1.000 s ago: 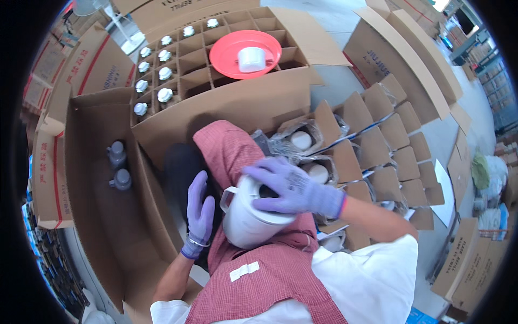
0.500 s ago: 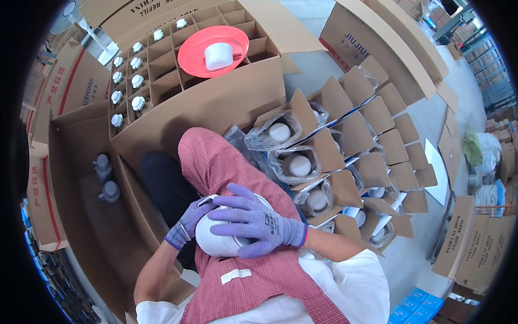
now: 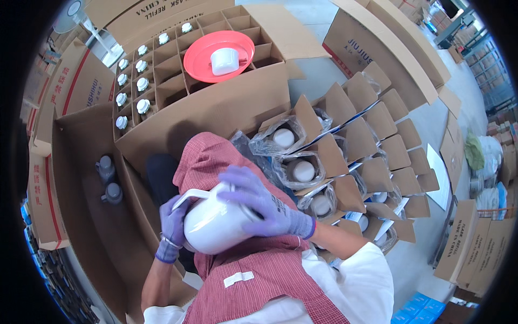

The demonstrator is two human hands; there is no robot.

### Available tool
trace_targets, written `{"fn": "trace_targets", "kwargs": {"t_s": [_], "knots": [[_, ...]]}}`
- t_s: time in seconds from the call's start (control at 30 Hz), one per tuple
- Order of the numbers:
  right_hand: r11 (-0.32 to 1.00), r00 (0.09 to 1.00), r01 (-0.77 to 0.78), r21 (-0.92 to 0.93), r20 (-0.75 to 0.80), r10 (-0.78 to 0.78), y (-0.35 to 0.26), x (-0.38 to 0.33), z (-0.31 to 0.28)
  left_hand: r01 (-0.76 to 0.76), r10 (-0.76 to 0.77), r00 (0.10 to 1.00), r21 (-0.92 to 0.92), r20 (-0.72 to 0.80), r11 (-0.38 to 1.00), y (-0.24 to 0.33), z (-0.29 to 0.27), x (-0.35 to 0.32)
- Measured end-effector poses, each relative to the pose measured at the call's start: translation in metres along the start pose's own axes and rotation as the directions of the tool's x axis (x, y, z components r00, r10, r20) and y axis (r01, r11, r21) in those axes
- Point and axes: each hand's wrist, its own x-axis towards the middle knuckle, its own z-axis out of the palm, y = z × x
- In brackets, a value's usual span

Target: The person assembles white electric kettles by inserting a metal inner liner into the plastic body, placing a white lid on top, and wiping the exterior with a red cloth. The person repeats this process for multiple kettles and places finished units into a cardboard box.

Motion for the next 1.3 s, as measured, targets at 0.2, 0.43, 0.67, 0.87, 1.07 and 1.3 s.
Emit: {"fn": "trace_targets", "kwargs": {"t_s": [0.2,0.43,0.67,0.87,1.07,1.3], "knots": [[0.637,0.687,-0.588,0.499,-0.108,0.718,0.024,0.010,0.018,-0.475,0.494,0.869,0.337,0.034,0.813,0.016,0.001,-0.003],[0.942,0.931,0.335,-0.012,0.159,-0.329,-0.010,0.056,0.000,0.089,-0.089,0.996,-0.122,0.008,0.989,0.044,-0.042,-0.001],[0.885,0.942,0.330,0.330,-0.176,-0.285,0.017,0.126,0.106,-0.058,0.186,0.926,0.363,-0.328,0.930,0.103,-0.135,-0.051],[0.816,0.920,0.384,0.432,-0.259,-0.295,0.012,0.152,0.182,-0.015,0.199,0.853,0.358,-0.483,0.934,0.113,-0.183,-0.083],[0.843,0.830,0.536,-0.038,-0.161,-0.535,-0.005,0.167,0.074,-0.445,0.511,0.812,0.268,-0.283,0.855,0.124,-0.138,-0.026],[0.663,0.862,-0.255,0.704,-0.145,0.486,0.075,0.134,0.057,-0.689,0.868,0.495,0.626,0.037,0.366,0.125,-0.065,0.030]]}}
